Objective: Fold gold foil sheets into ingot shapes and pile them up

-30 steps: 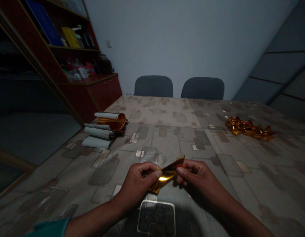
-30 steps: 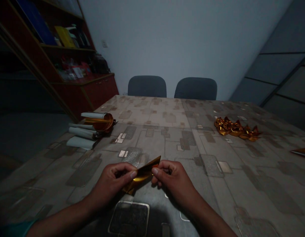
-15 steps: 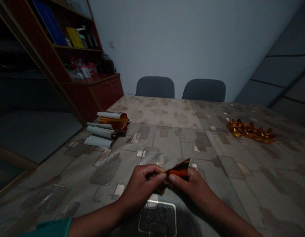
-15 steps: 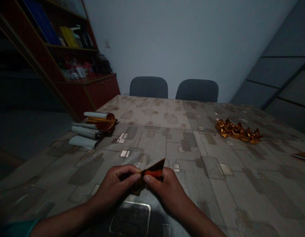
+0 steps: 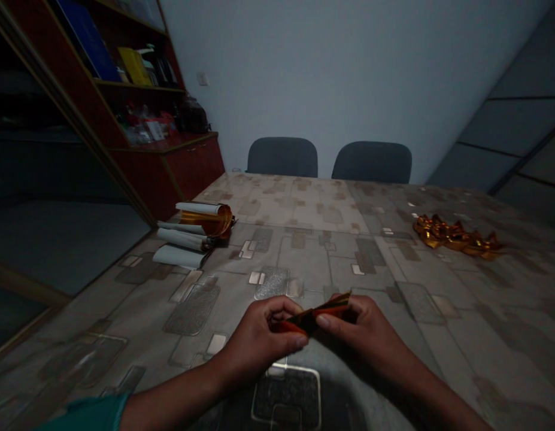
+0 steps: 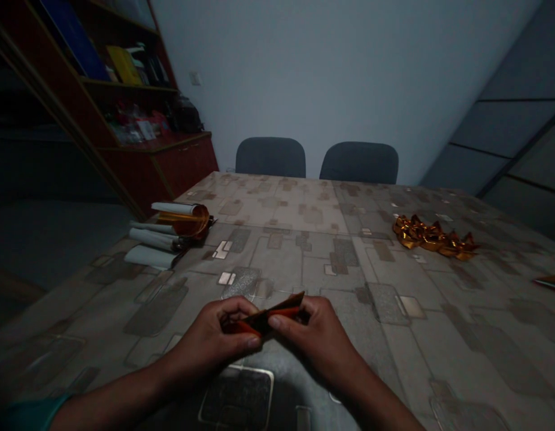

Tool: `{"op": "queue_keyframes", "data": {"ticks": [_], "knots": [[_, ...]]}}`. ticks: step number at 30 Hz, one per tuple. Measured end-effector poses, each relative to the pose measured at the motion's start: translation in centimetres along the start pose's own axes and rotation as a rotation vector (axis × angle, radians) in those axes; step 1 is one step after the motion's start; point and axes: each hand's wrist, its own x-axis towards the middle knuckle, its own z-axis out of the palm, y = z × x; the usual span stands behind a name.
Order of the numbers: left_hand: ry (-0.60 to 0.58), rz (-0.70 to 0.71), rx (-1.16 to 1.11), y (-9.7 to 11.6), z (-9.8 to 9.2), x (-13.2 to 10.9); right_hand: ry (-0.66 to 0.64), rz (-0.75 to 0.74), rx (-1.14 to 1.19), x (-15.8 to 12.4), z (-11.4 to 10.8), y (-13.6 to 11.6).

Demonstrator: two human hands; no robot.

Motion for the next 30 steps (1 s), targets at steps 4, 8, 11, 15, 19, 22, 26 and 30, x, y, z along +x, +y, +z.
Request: {"op": "queue_keyframes", "data": {"ticks": [4, 8, 11, 15, 19, 22, 26, 30], "knots": [[0.017, -0.019, -0.045, 0.1, -0.1, 0.4, 0.024, -0.037, 0.018, 0.3, 0.1, 0.4], [0.029, -0.021, -0.263, 0.0, -0.4, 0.8, 0.133, -0.044, 0.101, 0.6, 0.4, 0.8], [0.052, -0.078, -0.477, 0.0, -0.3, 0.7, 0.266, -0.022, 0.179, 0.7, 0.5, 1.0], [-0.01, -0.074, -0.467, -0.4, 0.1, 0.5, 0.308, 0.018, 0.278, 0.8, 0.8, 1.2], [0.052, 0.011, -0.309, -1.4, 0.1, 0.7, 0.314, 0.014, 0.234, 0.8, 1.2, 1.6], [0.128, 0.035, -0.328, -1.8, -0.2, 0.8, 0.241, 0.023, 0.223, 0.6, 1.4, 1.8], [0.168, 0.067, -0.426, -1.5, -0.1, 0.4, 0.119, 0.028, 0.251, 0.2, 1.3, 1.8], [0.152, 0.096, -0.523, -0.9, 0.4, 0.1, 0.054, 0.012, 0.166, 0.2, 1.4, 1.5]]}}
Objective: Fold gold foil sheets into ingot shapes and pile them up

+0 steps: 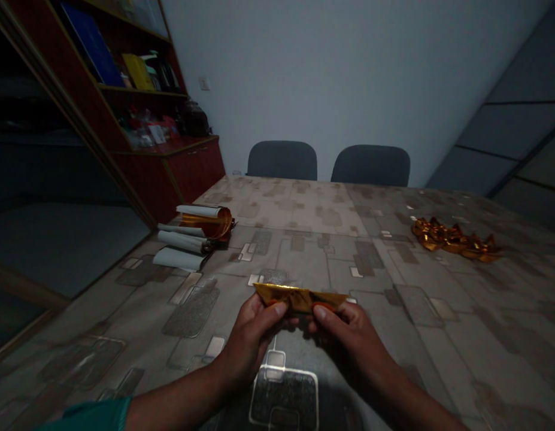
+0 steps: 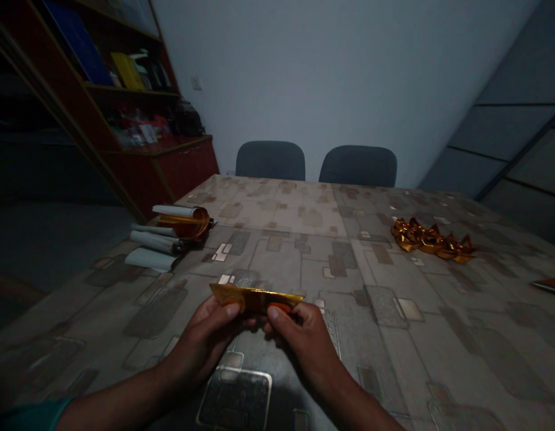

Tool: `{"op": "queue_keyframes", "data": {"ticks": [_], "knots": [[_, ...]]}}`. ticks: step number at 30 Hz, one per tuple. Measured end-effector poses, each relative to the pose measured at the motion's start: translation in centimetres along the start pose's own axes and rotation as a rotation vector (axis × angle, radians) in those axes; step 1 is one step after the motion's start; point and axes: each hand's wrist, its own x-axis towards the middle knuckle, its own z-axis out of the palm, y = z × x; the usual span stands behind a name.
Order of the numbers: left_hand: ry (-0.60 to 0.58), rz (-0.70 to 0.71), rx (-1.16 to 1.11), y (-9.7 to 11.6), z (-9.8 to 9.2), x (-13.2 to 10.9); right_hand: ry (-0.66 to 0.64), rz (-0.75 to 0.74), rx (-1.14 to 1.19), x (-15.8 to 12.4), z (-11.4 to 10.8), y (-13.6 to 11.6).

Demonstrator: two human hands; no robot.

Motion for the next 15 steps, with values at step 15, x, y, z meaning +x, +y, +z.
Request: {"op": "queue_keyframes", "data": {"ticks": [15], "knots": [[0.034, 0.033, 0.152, -0.7, -0.1, 0.4, -0.025, 0.002, -0.105, -0.1, 1.2, -0.1]]}}
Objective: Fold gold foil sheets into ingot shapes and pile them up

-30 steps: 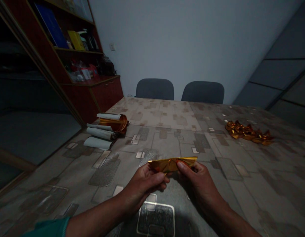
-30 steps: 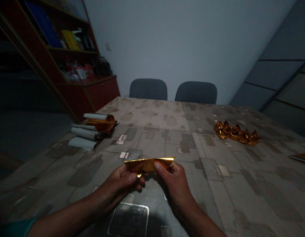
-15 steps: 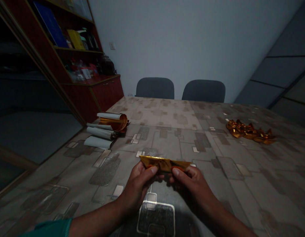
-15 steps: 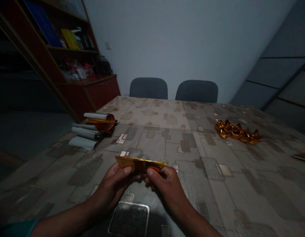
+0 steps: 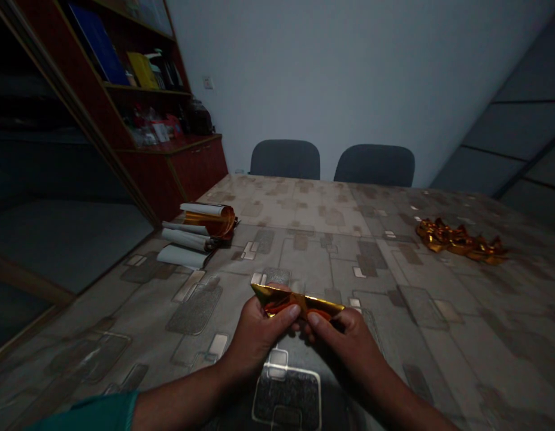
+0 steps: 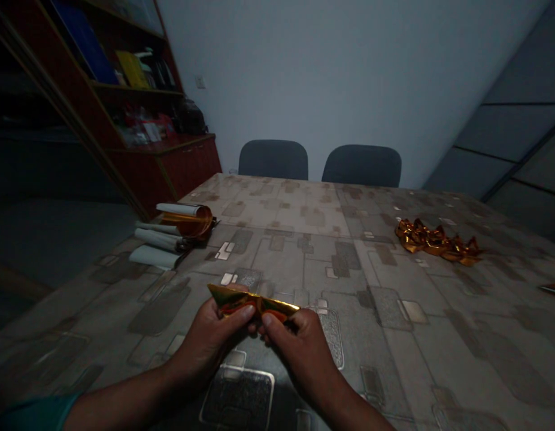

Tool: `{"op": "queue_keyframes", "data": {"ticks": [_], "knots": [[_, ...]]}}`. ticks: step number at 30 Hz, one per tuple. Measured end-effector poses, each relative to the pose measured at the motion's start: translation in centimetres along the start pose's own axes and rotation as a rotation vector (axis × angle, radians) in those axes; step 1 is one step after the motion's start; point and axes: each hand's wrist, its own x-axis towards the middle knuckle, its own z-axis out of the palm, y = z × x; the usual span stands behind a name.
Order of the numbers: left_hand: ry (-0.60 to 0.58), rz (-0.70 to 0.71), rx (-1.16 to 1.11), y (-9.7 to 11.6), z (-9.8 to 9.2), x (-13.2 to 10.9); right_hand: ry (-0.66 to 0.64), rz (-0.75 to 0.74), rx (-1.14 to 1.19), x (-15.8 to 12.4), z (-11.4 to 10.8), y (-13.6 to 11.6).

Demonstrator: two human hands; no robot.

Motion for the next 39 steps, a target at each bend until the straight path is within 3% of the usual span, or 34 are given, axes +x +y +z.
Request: {"op": "queue_keyframes", "data": {"ticks": [5, 10, 18, 25, 33, 39], "knots": [[0.012, -0.025, 0.005, 0.3, -0.3, 0.2, -0.102, -0.02, -0.027, -0.1, -0.5, 0.2], [0.056, -0.024, 0.012, 0.7, -0.2, 0.2, -0.018, -0.071, -0.119, -0.1, -1.1, -0.7], [-0.018, -0.049, 0.124, 0.8, 0.1, 0.0, 0.01, -0.106, -0.082, 0.0, -0.8, -0.7], [-0.096, -0.108, 0.112, 1.1, -0.3, -0.2, -0.017, -0.023, -0.058, 0.3, -1.7, -0.8], [-0.034, 0.112, 0.45, 3.1, -0.3, 0.0, -0.009, 0.066, -0.057, 0.5, -3.0, -1.1], [-0.083, -0.03, 0.352, 2.6, -0.4, 0.2, -0.012, 0.058, -0.108, 0.6, -3.0, -1.1]]}}
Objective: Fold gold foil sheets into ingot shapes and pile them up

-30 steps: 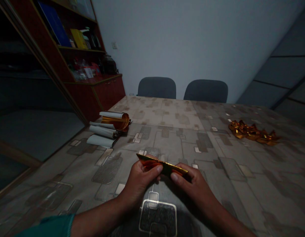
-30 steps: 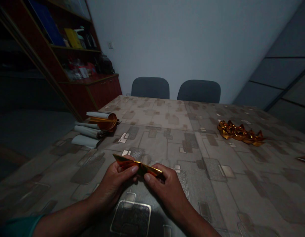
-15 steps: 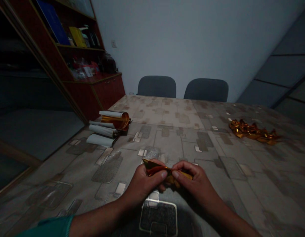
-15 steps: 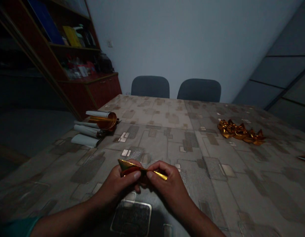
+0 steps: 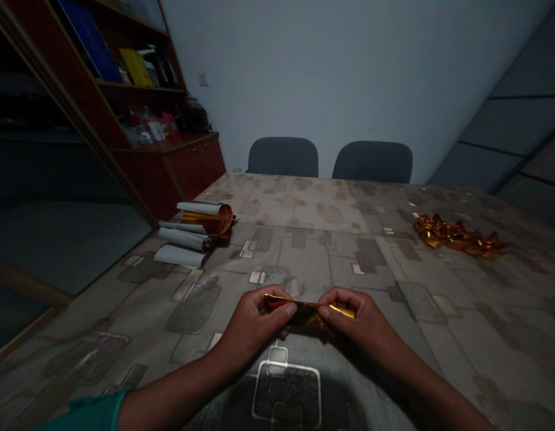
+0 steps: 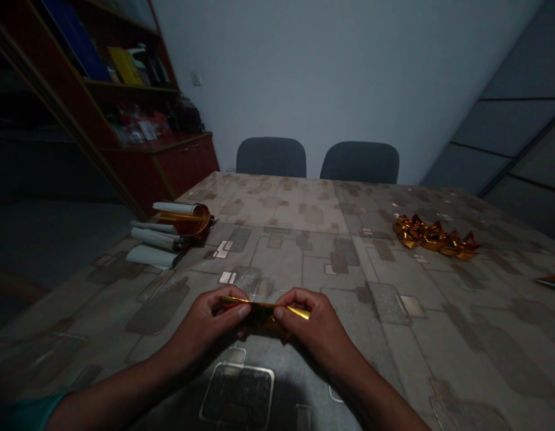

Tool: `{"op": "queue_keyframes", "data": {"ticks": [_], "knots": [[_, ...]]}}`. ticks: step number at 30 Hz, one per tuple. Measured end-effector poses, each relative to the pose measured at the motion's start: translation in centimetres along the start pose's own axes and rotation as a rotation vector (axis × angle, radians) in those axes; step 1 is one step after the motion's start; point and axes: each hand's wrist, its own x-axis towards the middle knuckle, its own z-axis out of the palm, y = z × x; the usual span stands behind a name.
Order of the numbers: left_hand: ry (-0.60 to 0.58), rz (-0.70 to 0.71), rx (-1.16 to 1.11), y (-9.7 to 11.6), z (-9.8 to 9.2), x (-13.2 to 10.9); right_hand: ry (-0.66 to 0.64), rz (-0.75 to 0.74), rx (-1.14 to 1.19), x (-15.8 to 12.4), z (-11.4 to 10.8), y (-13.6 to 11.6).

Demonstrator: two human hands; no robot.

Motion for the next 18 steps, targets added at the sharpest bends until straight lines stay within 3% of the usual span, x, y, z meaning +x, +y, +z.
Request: {"op": "queue_keyframes", "data": {"ticks": [6, 12, 18], "knots": [[-0.023, -0.021, -0.016, -0.2, -0.3, 0.0, 0.002, -0.021, -0.002, -0.1, -0.2, -0.3], [-0.016, 0.025, -0.003, 0.1, -0.6, -0.2, -0.017, 0.05, 0.049, -0.2, -0.3, -0.4], [-0.044, -0.07, 0.124, 1.2, -0.2, -0.1, -0.027, 0.066, 0.123, -0.1, -0.4, -0.3]]}}
